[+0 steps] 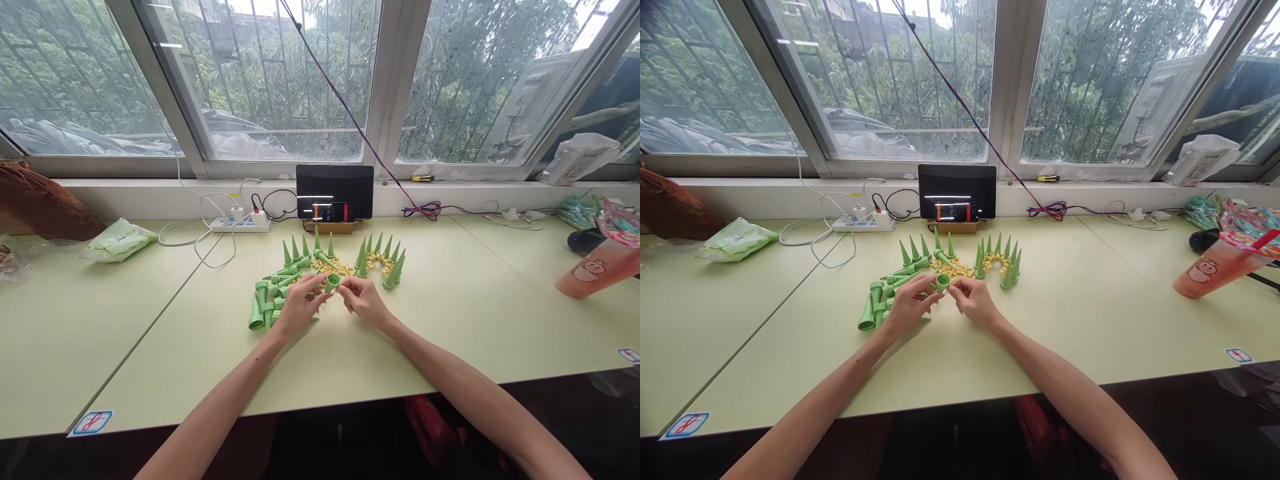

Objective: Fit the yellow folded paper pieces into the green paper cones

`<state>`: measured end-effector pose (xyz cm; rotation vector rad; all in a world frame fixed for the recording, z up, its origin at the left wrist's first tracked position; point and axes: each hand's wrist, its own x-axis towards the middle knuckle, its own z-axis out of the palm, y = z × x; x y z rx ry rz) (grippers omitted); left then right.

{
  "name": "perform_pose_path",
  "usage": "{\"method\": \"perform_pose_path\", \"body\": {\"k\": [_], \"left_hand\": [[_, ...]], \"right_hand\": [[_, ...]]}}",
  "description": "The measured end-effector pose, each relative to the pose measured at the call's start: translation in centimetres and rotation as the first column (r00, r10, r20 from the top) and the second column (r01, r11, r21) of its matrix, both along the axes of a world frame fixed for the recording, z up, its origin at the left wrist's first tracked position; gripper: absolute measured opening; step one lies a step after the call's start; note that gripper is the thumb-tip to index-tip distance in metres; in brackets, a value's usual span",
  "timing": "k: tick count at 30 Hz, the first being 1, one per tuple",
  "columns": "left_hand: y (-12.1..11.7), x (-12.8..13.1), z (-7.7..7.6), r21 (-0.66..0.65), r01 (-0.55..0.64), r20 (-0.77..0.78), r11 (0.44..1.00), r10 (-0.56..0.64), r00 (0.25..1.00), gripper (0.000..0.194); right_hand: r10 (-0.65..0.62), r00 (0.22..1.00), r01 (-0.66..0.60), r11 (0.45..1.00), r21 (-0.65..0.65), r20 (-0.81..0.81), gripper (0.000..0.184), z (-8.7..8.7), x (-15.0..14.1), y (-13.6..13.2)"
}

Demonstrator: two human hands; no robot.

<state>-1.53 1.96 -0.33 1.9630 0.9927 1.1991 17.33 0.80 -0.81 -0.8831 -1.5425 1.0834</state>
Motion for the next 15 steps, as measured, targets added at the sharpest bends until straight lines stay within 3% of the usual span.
{"method": "perform_pose_path", "body": {"k": [15], "left_hand": [[-0.19,0.01,0.59,0.058,0.088,-0.002,0.994,-0.088,0.996,0.033]], "right_hand": [[0.032,0.998,-0.035,0.996,-0.079,-0.046,0.035,0.36,0.15,0.18]]}}
